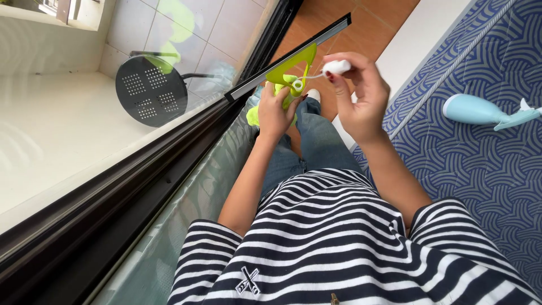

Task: Clean a sliding glass door using a spray bottle, a squeegee, and a green microfiber cloth.

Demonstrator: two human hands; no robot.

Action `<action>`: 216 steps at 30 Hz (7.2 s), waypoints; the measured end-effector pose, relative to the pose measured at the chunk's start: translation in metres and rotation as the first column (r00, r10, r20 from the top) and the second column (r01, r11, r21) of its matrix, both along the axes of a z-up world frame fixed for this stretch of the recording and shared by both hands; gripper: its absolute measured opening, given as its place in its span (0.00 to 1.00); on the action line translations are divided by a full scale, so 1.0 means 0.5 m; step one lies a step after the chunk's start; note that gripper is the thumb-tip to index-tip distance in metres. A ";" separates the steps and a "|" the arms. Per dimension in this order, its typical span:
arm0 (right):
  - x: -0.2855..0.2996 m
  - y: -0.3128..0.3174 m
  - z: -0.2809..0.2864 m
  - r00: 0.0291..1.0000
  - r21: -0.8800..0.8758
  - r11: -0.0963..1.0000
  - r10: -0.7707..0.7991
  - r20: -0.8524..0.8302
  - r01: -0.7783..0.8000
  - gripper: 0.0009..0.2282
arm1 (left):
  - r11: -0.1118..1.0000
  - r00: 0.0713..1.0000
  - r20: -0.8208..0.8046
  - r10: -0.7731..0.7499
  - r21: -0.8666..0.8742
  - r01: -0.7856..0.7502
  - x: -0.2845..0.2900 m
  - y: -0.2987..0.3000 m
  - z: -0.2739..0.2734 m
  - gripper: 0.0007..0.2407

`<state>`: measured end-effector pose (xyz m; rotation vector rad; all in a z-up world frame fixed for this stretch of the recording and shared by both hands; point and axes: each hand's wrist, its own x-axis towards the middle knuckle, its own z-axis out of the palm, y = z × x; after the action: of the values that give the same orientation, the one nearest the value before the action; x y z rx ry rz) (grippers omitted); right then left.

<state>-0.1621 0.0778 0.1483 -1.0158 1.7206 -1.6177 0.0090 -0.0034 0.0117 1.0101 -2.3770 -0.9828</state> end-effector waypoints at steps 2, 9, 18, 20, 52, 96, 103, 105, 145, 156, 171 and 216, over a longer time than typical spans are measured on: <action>-0.007 0.006 0.024 0.994 -0.058 0.993 -0.106 0.008 0.107 0.10 | 0.997 0.997 0.049 0.054 0.057 -0.056 0.009 0.007 -0.011 0.14; -0.029 0.008 0.107 0.994 -0.099 0.994 -0.045 -0.096 0.036 0.09 | 0.994 0.994 0.053 0.099 0.035 -0.101 0.016 0.002 -0.002 0.14; -0.044 0.023 0.127 0.974 -0.031 0.999 -0.017 -0.225 0.010 0.10 | 0.989 0.990 0.056 0.132 0.063 -0.135 0.000 0.025 -0.008 0.14; -0.049 0.036 0.105 0.976 -0.055 0.998 -0.008 -0.220 -0.005 0.08 | 0.990 0.990 0.034 0.139 0.029 -0.140 -0.002 0.027 -0.013 0.14; -0.014 -0.013 0.015 0.952 0.176 0.967 0.220 -0.212 -0.184 0.09 | 0.984 0.990 -0.008 0.142 0.109 -0.140 -0.039 0.030 0.052 0.12; -0.020 -0.034 -0.030 0.603 0.718 0.681 0.637 -0.481 -0.146 0.09 | 0.993 0.993 -0.032 0.116 0.001 -0.116 -0.027 0.048 0.064 0.15; -0.024 -0.059 0.030 0.542 0.704 0.645 0.721 -0.432 -0.296 0.16 | 0.981 0.984 0.018 0.179 0.074 -0.180 -0.008 0.053 0.050 0.13; -0.034 -0.065 0.041 0.509 0.770 0.552 0.785 -0.352 -0.319 0.21 | 0.980 0.984 0.058 0.171 0.095 -0.176 -0.004 0.048 0.059 0.13; -0.027 -0.018 0.004 0.388 0.691 0.677 0.726 -0.568 -0.254 0.24 | 0.999 1.000 -0.024 -0.006 -0.036 0.005 0.022 0.051 0.051 0.15; -0.033 -0.006 0.027 0.391 0.786 0.607 0.755 -0.526 -0.116 0.19 | 1.000 0.999 -0.048 0.016 0.020 -0.015 -0.003 0.076 0.051 0.17; -0.060 0.040 -0.007 0.439 0.691 0.674 0.720 -0.537 -0.261 0.18 | 0.987 0.986 -0.072 -0.152 0.046 0.155 0.000 0.081 0.040 0.16; 0.040 0.170 -0.201 0.826 0.486 0.852 0.411 -0.385 -0.197 0.13 | 0.984 0.983 0.179 -0.044 0.177 0.012 0.025 0.209 -0.057 0.14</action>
<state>-0.1422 0.1626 0.0477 -1.4558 1.9679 -0.7563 0.0215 0.1011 -0.0170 1.1795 -2.4913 -1.1739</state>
